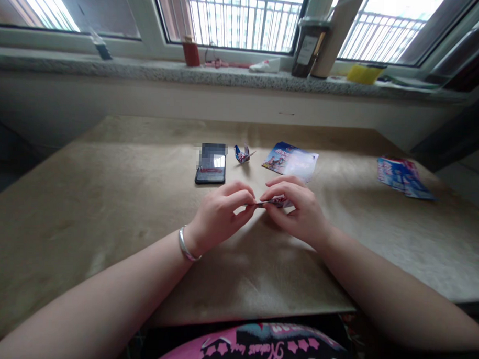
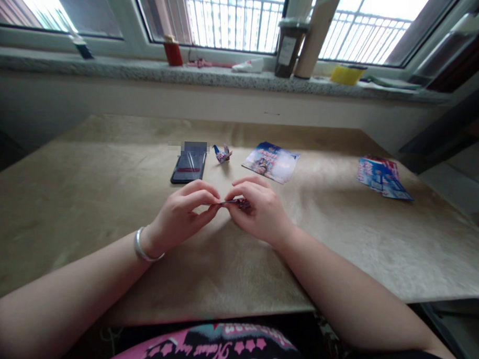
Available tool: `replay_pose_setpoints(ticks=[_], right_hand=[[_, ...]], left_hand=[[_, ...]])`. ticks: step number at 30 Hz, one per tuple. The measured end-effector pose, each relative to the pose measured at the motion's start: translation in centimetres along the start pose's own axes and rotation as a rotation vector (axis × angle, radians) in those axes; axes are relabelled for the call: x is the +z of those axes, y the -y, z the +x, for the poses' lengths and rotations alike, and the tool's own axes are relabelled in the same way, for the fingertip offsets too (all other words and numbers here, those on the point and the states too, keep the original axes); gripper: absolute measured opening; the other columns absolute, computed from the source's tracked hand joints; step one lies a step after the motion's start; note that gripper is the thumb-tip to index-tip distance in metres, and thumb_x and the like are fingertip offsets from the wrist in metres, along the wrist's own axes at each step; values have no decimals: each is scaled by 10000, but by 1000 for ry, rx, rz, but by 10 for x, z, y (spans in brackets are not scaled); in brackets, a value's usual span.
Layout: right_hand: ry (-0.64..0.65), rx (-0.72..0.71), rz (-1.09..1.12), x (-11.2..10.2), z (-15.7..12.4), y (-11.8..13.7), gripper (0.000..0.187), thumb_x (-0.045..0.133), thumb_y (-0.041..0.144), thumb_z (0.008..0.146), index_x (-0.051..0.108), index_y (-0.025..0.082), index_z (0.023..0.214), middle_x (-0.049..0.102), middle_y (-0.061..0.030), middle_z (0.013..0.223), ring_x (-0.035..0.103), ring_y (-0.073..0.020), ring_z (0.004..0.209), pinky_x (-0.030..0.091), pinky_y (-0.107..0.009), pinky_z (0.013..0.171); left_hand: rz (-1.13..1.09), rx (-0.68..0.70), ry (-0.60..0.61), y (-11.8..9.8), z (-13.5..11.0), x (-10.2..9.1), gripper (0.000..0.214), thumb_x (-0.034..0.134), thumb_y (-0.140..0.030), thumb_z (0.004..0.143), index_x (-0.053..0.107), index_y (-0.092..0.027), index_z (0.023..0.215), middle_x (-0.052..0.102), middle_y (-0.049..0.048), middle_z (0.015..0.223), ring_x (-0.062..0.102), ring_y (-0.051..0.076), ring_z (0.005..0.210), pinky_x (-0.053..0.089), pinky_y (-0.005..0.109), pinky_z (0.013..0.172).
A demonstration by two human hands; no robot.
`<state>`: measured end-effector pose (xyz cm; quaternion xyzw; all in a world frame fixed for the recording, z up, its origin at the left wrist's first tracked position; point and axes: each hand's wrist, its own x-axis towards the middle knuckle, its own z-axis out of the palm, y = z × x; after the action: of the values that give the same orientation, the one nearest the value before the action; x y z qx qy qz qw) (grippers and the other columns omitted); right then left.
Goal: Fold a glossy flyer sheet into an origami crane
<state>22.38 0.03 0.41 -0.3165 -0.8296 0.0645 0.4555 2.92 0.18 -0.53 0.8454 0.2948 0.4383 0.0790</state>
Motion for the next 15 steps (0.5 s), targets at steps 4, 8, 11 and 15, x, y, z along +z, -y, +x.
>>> replay_pose_setpoints(ticks=[4,8,11,15], right_hand=[[7,-20,18,-1,0,-1,101,609,133,783,608,226,820,680,-21,787,609,-200,932,503,-364,834],[38,-111,2,-1,1,-2,116,622,129,782,613,233,834,695,-12,814,602,-194,927,495,-372,856],[39,-110,1,-1,1,0,121,617,126,777,611,232,836,695,-12,816,603,-195,928,497,-368,850],[37,-75,33,0,2,2,125,598,120,770,601,233,822,691,-12,812,603,-194,941,503,-363,842]], left_hand=[[26,15,6,1,1,-1,55,593,-151,826,565,-162,781,609,41,866,580,127,765,492,253,673],[87,44,18,1,2,-2,9,599,-167,818,596,-159,817,584,62,907,573,140,790,499,274,700],[127,67,9,-1,2,-3,40,594,-168,822,608,-158,786,576,67,914,568,134,769,495,271,685],[120,73,2,-2,3,-3,71,583,-171,828,597,-164,758,585,59,903,568,130,763,492,270,684]])
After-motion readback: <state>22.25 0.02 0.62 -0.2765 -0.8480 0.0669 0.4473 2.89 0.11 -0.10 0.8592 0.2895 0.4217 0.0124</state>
